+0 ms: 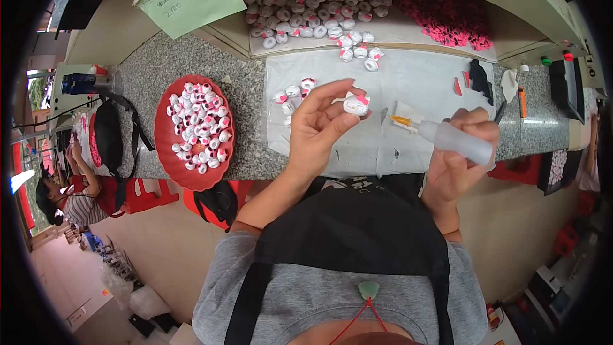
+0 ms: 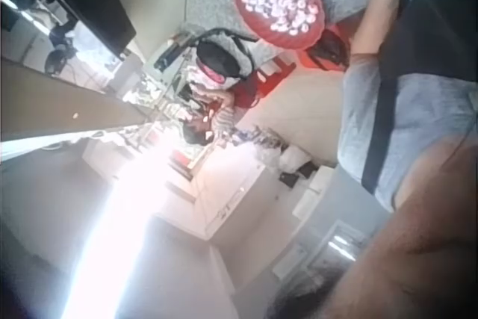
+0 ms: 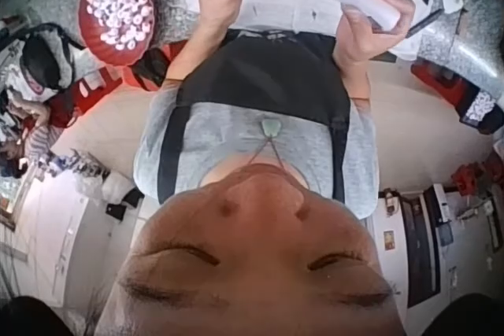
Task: Assembling small plastic components by applying glue from a bottle at a factory workbench.
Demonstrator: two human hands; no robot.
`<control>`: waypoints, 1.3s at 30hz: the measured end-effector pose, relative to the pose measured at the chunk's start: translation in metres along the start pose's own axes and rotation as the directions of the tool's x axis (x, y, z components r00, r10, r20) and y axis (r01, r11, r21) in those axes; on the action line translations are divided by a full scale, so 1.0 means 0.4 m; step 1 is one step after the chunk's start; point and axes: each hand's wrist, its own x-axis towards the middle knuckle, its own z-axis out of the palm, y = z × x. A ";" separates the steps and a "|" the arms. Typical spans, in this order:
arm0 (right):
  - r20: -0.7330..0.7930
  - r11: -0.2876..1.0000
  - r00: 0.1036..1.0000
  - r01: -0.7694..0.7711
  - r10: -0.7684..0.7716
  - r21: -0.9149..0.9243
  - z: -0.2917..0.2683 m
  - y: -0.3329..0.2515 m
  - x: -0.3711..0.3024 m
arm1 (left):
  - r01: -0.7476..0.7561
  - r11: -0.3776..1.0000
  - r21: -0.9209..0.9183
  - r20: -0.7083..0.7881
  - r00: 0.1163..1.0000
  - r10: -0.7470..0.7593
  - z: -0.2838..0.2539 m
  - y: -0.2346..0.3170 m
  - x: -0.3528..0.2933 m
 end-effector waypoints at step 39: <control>0.390 0.922 0.900 0.303 -0.194 -0.242 0.006 -0.022 -0.037 | 0.014 0.995 0.103 -0.032 0.999 -0.011 0.008 0.007 -0.028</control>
